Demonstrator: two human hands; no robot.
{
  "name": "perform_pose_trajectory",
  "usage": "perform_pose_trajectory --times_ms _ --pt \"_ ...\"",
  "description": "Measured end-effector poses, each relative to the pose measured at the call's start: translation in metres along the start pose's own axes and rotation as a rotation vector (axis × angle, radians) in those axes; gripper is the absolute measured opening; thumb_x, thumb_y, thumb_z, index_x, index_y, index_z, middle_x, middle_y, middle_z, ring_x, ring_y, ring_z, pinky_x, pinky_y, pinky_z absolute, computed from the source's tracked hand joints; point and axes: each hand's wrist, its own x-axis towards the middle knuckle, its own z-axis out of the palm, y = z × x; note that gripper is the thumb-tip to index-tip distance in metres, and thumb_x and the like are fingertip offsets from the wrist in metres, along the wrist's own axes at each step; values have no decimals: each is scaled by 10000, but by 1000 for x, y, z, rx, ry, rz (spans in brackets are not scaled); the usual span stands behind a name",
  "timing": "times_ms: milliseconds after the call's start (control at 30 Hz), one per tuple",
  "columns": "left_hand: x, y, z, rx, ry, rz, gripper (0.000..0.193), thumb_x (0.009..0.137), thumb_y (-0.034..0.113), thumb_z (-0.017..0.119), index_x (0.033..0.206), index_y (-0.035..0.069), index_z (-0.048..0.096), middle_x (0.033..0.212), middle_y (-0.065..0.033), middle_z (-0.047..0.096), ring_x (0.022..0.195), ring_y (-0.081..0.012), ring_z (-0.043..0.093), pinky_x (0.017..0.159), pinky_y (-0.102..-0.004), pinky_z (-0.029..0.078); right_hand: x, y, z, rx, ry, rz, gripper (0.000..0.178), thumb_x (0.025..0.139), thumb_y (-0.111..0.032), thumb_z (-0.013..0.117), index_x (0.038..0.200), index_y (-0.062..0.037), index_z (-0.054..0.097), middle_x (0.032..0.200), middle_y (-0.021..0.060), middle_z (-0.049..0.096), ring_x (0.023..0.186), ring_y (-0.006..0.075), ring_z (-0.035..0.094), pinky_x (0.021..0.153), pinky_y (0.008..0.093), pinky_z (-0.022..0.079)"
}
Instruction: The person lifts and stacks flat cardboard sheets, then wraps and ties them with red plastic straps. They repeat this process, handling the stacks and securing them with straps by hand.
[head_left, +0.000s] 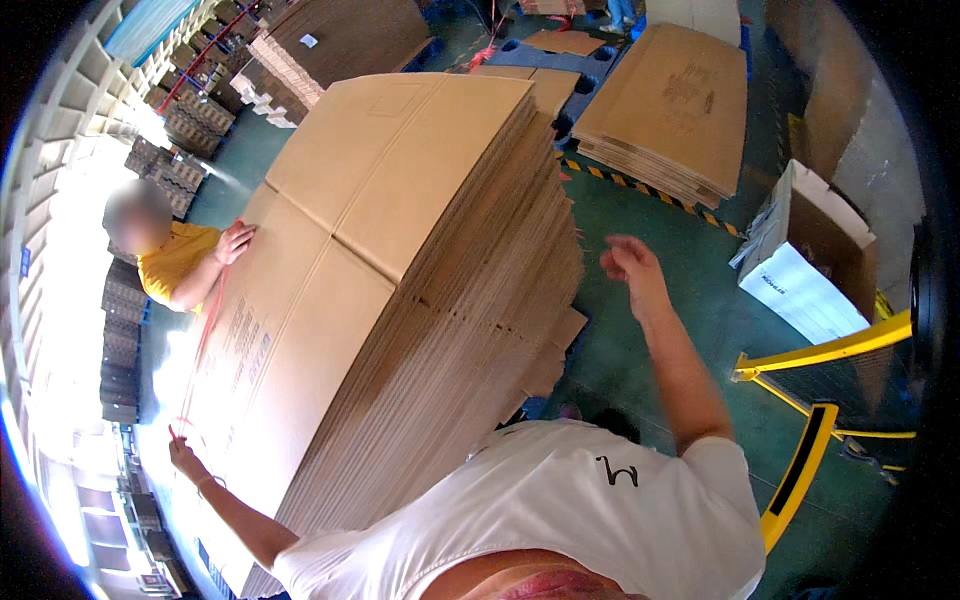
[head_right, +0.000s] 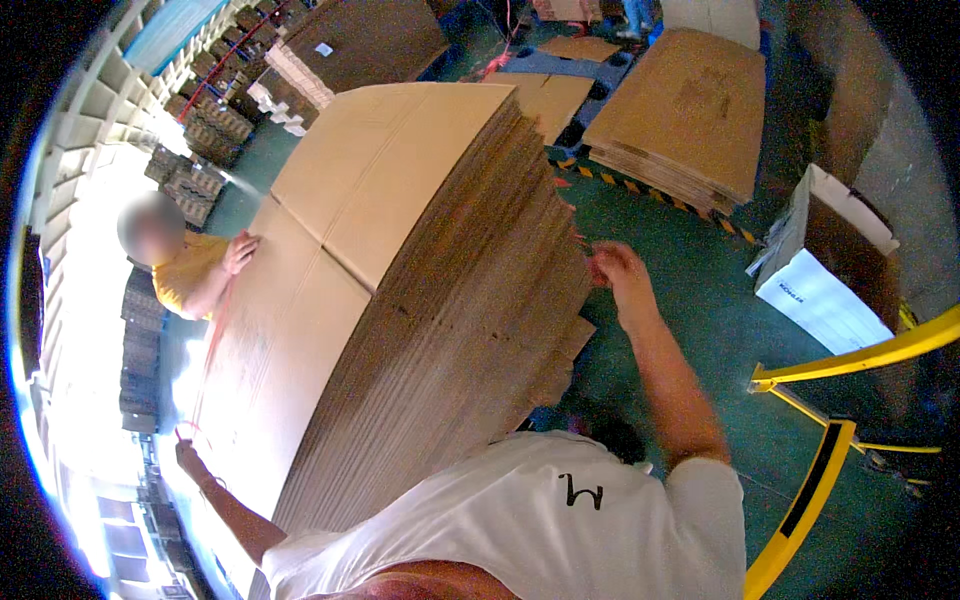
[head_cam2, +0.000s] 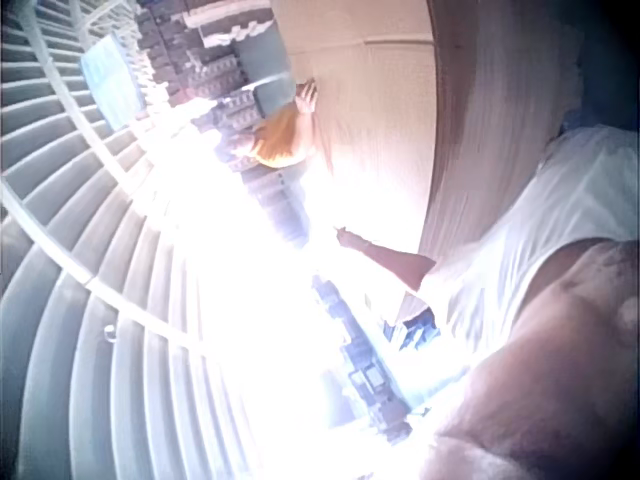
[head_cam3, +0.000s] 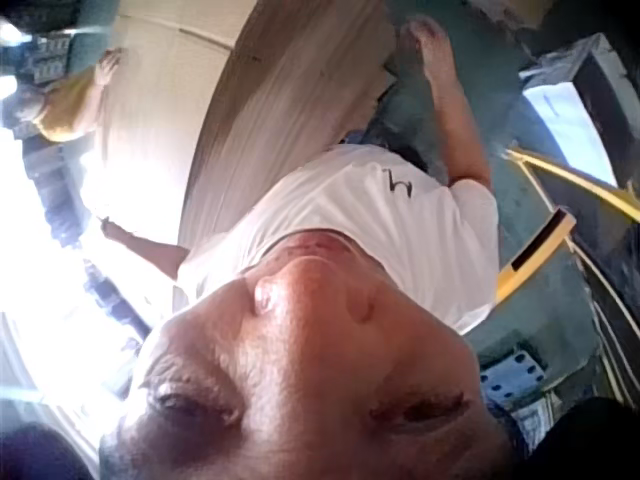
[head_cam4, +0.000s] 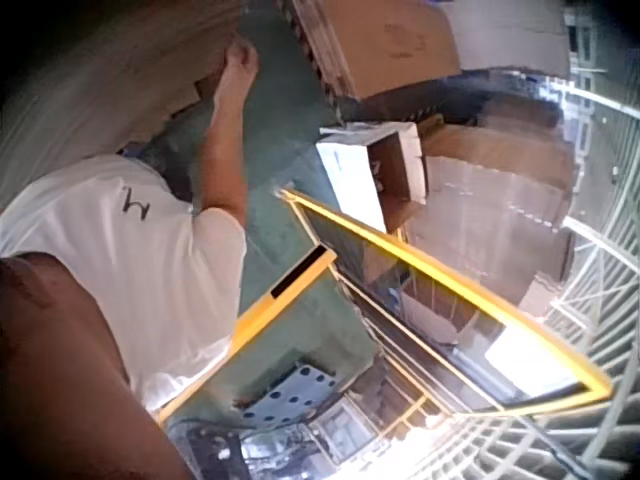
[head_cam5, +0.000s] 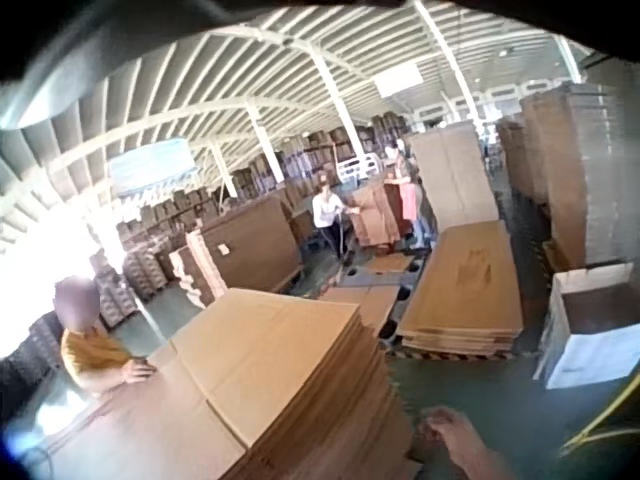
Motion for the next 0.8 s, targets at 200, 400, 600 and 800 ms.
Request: perform_pose_trajectory --times_ms 200,400,600,800 --pt "-6 80 -51 94 55 -59 230 868 210 475 804 29 602 629 3 487 534 -82 363 470 -249 290 187 -64 18 37 -214 -494 461 913 -355 345 1218 -19 427 1230 113 451 1167 218 382 974 341 282" --pt "-29 205 -40 -37 89 -182 207 879 225 468 851 58 588 618 65 416 513 -44 305 454 -205 238 238 -78 81 -198 -505 -664 578 886 -424 363 1308 -37 285 1287 174 372 1213 307 333 1010 396 237" --pt "-3 313 25 114 -133 -112 183 870 228 472 822 83 572 628 65 396 547 -38 321 487 -192 259 239 -77 75 -213 -743 -688 601 876 -362 432 1328 -33 212 1339 194 272 1229 333 297 1000 411 260" --pt "-20 484 148 -11 -355 -156 192 877 242 472 832 72 551 619 68 357 524 -17 274 463 -194 210 246 -77 74 -120 -837 -707 683 812 -226 556 1344 -44 169 1350 186 251 1219 335 312 995 425 272"
